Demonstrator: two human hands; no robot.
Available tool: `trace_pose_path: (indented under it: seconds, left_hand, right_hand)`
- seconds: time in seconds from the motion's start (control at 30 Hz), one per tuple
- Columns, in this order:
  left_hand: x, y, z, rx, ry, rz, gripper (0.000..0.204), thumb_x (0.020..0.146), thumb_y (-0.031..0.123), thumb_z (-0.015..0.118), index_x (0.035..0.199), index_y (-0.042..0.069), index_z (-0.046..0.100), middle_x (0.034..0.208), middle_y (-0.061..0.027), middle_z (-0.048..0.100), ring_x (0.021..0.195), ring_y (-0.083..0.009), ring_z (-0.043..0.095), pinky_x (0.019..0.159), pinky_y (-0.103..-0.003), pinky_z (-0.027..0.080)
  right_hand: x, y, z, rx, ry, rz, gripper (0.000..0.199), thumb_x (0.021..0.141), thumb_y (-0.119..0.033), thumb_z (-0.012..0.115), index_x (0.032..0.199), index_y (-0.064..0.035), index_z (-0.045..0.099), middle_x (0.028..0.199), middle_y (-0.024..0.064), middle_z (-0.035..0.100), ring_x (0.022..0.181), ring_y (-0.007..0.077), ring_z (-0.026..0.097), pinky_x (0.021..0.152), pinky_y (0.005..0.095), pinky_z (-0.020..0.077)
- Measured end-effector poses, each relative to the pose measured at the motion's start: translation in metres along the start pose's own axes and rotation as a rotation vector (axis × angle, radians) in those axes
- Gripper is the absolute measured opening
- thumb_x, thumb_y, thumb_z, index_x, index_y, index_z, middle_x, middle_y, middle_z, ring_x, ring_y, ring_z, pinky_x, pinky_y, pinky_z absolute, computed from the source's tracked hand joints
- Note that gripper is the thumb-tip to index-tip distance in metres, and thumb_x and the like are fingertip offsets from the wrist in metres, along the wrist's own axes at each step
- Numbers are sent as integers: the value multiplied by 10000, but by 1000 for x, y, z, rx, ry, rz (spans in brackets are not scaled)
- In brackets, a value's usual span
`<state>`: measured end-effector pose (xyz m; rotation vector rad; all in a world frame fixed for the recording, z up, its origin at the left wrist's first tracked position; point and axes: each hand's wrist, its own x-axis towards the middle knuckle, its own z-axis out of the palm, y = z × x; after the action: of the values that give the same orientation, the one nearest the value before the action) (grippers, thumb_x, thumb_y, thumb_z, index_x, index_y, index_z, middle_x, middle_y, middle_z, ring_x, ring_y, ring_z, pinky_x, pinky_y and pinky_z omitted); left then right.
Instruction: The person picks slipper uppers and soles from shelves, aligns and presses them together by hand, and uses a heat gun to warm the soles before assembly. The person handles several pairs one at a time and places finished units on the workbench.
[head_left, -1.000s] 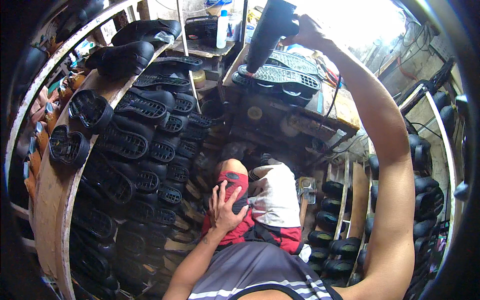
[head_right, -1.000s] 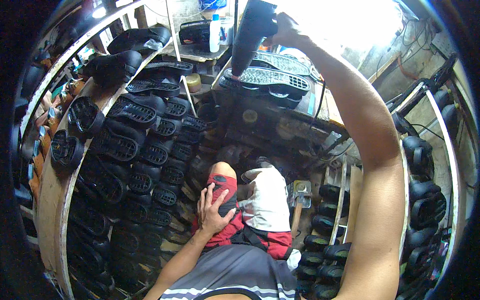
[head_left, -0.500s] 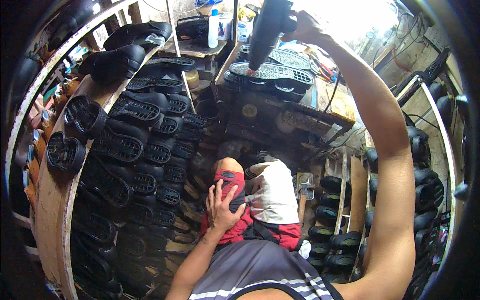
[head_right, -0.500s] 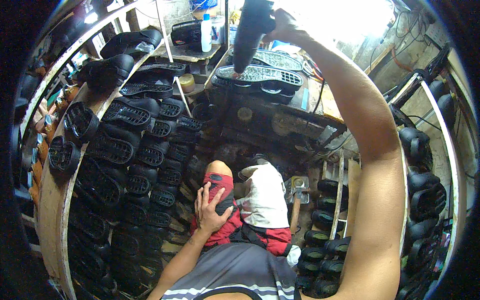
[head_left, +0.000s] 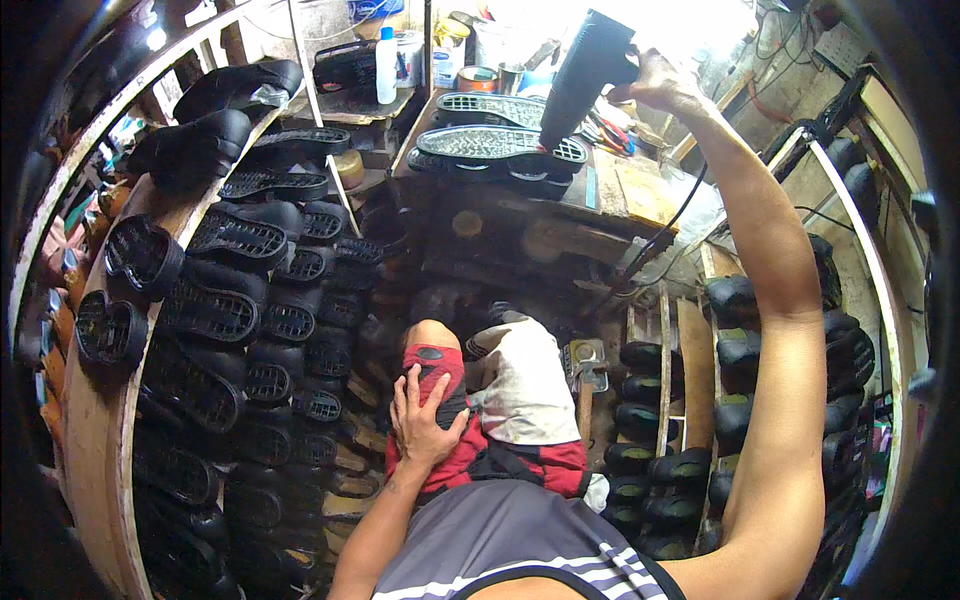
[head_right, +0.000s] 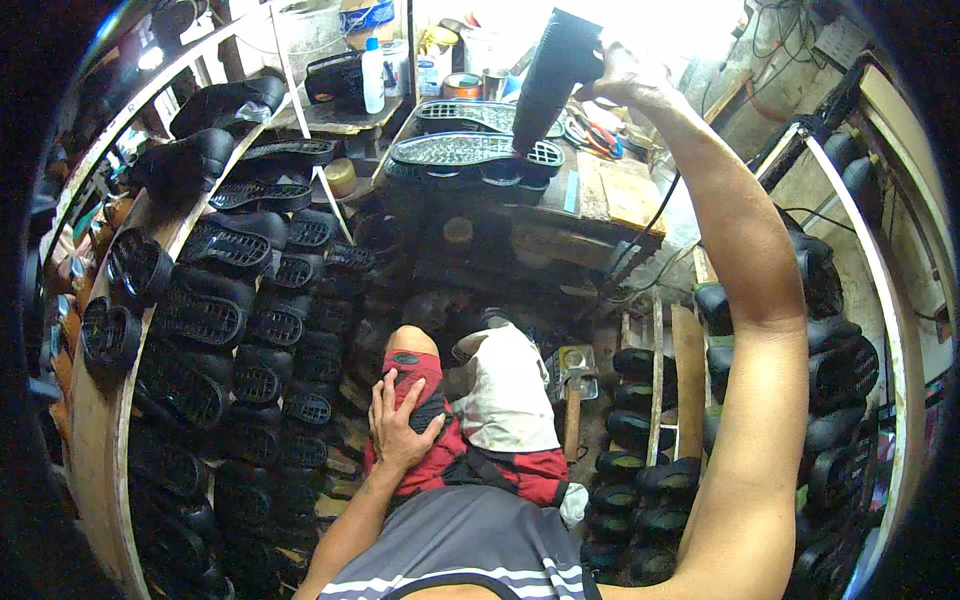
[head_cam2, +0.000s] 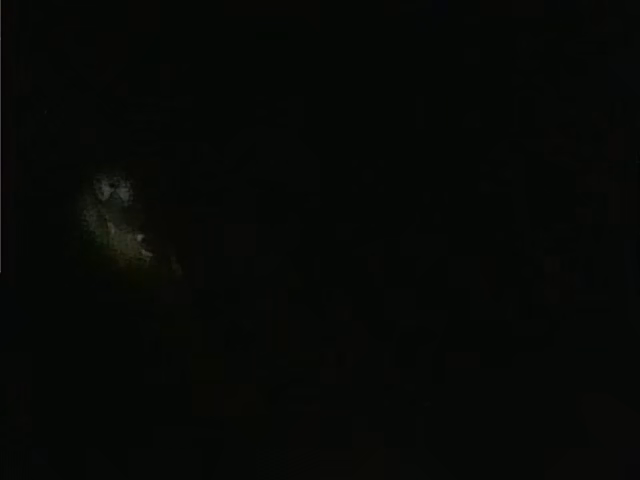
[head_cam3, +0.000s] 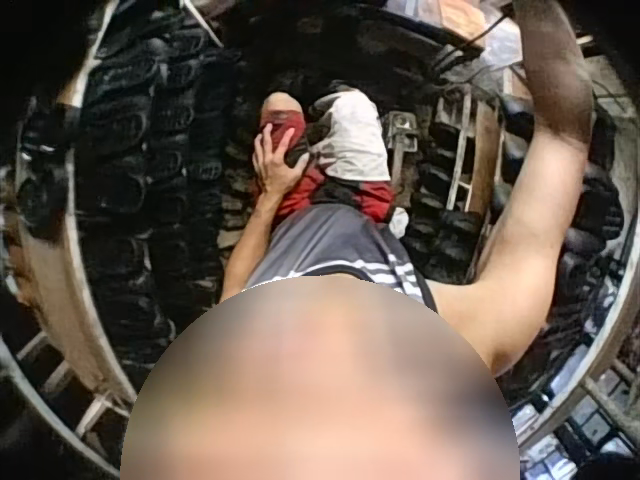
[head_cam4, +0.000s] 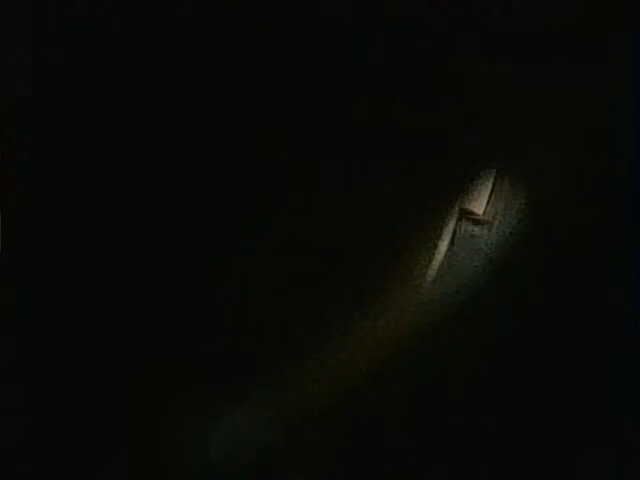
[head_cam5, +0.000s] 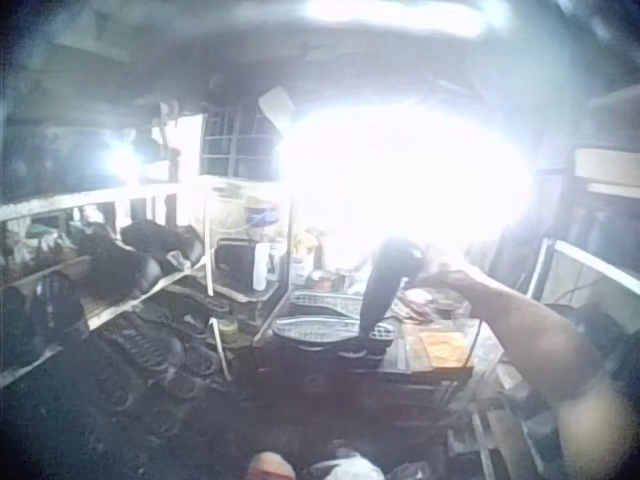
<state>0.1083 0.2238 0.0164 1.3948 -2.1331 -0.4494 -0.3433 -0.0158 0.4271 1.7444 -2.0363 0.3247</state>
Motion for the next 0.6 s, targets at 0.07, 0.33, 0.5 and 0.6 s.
trace_pose_path:
  seconds: [0.07,0.33,0.5,0.6]
  left_hand:
    - [0,0,0,-21,-12,-2,782,788,440,890,1520,280,663,1708,-208,401,1524,-507,383,1194,-656,382]
    - [2,3,0,27,-19,7,787,772,434,904,1503,251,677,1701,-226,404,1522,-491,399,1192,-628,402]
    - [2,5,0,56,-27,9,800,774,442,908,1513,253,667,1709,-214,397,1521,-493,397,1192,-630,402]
    - [2,4,1,51,-24,13,804,775,442,909,1516,254,663,1706,-217,398,1516,-492,402,1190,-630,404]
  right_hand:
    - [-6,11,0,10,-23,39,1027,714,-448,958,1544,-7,544,1547,206,639,1422,354,619,1179,473,493]
    - [-33,39,-2,-18,-43,143,1011,769,-514,932,1542,-23,503,1561,190,629,1449,373,590,1197,531,462]
    - [-38,49,3,-13,-54,196,996,788,-538,897,1561,-39,515,1567,176,631,1455,372,583,1211,517,455]
    - [-36,48,7,-47,-53,199,1003,790,-550,897,1563,-37,517,1564,173,633,1459,369,581,1209,519,458]
